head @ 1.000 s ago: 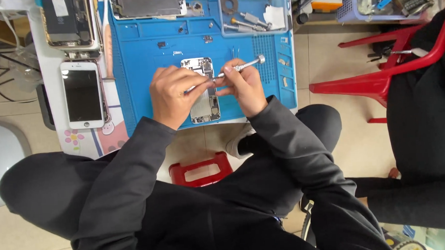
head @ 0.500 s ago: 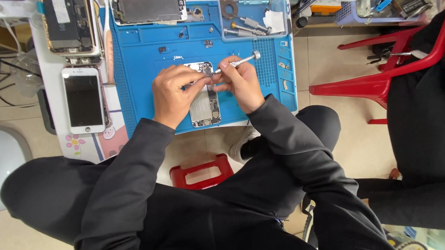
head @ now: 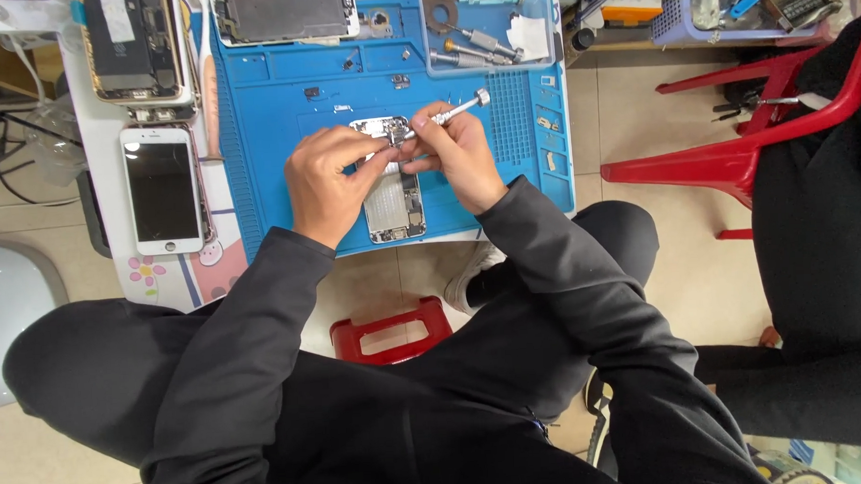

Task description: The person uses a screwdriver to remove screws from the internal metal bracket of a disassembled smartphone. They then use tweezers to carefully lift and remove a small component from the phone's chassis, placing it on the blue work mat.

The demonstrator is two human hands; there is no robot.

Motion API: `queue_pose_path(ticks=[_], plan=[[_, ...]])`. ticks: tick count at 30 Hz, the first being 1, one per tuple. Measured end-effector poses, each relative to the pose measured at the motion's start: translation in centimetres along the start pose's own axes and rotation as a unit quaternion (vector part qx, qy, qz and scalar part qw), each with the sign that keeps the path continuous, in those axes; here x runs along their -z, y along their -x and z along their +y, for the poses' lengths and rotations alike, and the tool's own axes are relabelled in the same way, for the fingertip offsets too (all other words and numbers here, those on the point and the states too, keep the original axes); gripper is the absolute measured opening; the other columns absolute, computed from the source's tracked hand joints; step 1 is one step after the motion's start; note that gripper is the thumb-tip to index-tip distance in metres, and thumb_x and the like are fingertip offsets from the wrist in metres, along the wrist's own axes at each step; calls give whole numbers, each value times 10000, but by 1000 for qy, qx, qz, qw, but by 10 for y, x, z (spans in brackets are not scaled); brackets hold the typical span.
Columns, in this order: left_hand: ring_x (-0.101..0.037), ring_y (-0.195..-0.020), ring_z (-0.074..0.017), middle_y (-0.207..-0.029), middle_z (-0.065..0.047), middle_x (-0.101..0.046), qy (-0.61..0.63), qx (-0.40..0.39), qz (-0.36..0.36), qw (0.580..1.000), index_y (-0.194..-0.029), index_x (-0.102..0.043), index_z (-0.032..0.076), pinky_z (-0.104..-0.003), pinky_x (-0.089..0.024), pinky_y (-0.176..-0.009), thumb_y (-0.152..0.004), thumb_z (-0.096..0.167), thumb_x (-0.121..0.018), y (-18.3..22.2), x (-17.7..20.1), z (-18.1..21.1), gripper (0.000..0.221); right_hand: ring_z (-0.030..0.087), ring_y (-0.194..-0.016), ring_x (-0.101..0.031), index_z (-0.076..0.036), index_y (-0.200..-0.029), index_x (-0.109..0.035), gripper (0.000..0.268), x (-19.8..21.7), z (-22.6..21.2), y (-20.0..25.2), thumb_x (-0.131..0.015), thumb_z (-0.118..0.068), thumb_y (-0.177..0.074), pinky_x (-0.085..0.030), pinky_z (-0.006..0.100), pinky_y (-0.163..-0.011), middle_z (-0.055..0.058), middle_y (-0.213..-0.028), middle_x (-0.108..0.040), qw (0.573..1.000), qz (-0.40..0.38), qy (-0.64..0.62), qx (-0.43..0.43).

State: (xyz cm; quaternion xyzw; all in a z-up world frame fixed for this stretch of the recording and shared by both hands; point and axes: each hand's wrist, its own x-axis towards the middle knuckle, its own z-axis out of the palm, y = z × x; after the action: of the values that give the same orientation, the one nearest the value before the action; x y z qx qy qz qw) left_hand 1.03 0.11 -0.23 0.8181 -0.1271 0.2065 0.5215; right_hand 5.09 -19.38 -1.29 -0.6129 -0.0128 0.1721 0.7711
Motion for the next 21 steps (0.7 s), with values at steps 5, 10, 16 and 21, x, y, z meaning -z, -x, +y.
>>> queue_pose_path(ticks=[5,10,16,21], plan=[[-700,-745,-237,-850,-31,-759,-14,19,-15,1000,-990,-841,110,-379,-536,-698,-964,61,-850,6,4,2,57,245,-815,-810,1,-1027,-621,224,-6,3,4,-635,-220,-1058,-714,345,-670,200,-845,-769,1000,7,-14,-18],[-710,-771,-245,-863,-36,-762,-19,40,-20,999,-992,-835,111,-396,-547,-724,-967,64,-839,10,7,2,53,239,-803,-809,-1,-1026,-623,211,-4,13,4,-634,-209,-1059,-711,344,-674,195,-837,-769,999,6,-24,-41],[-695,-888,-317,-984,-79,-740,-83,43,-34,995,-1121,-797,82,-481,-523,-747,-849,188,-948,15,9,-9,329,261,-762,-809,-14,-1020,-607,189,-1,9,0,-610,-199,-1059,-710,357,-655,175,-806,-745,998,6,-6,-55],[-564,-1161,-323,-1294,-34,-629,-191,30,-43,980,-1326,-714,129,-482,-480,-897,-815,358,-1039,20,13,-10,648,264,-796,-792,-75,-1060,-562,257,6,-9,-15,-598,-328,-1080,-651,301,-611,137,-847,-700,995,5,91,29]])
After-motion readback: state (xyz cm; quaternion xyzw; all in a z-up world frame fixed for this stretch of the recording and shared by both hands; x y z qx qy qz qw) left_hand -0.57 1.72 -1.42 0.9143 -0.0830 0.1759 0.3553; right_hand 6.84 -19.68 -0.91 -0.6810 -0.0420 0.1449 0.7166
